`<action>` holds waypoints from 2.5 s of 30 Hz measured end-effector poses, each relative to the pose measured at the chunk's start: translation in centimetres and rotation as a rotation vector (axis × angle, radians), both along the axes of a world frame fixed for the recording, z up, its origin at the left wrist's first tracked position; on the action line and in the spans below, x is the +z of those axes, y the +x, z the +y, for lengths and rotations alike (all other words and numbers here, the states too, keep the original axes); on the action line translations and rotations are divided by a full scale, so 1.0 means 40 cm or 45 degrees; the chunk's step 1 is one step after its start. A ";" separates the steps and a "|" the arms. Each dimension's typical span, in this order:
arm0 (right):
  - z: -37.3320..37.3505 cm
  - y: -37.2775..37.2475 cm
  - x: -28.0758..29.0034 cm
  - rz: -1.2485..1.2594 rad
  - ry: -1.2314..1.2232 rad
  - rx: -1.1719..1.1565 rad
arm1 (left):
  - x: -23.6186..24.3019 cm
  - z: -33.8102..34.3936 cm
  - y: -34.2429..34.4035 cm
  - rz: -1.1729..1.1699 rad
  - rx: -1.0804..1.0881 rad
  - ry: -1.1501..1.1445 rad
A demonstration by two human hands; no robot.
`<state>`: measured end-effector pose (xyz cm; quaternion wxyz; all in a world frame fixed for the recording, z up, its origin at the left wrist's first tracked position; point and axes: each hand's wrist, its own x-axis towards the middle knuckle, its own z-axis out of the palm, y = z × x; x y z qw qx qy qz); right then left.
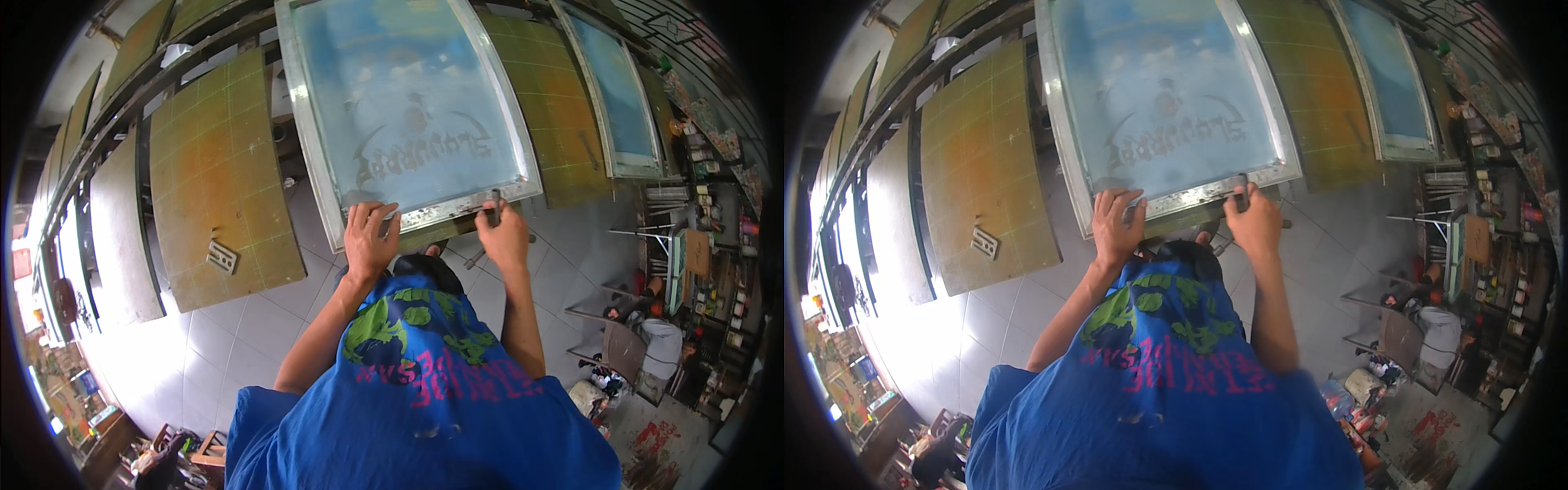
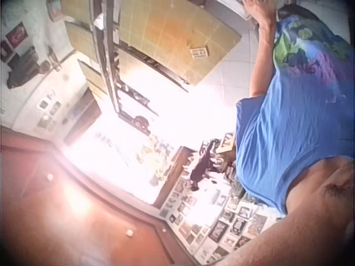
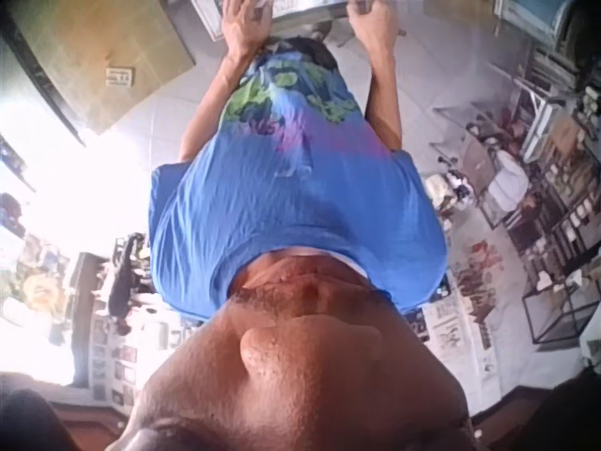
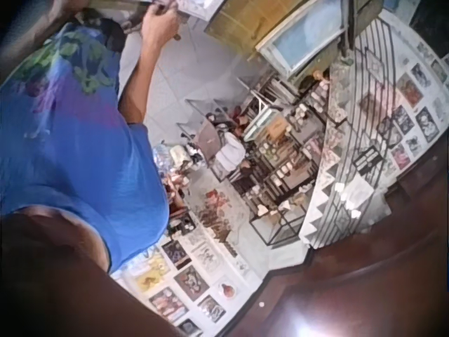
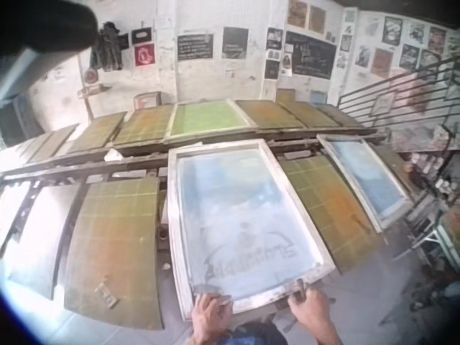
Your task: The person uses a hex key to adjust and tighten the mounting hardware on multiple screen printing frames positioned on a production table.
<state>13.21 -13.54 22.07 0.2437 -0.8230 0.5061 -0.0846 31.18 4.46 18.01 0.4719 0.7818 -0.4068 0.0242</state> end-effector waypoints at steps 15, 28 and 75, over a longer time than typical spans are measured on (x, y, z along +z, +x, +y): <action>0.000 0.033 -0.013 0.126 -0.170 0.292 | -0.044 -0.027 -0.006 -0.002 0.146 -0.027; -0.276 -0.157 -0.080 0.109 -0.492 -0.040 | -0.044 -0.042 -0.023 -0.017 0.248 -0.020; -0.373 -0.191 -0.027 0.154 0.128 -0.024 | -0.028 -0.076 0.001 0.168 0.225 0.139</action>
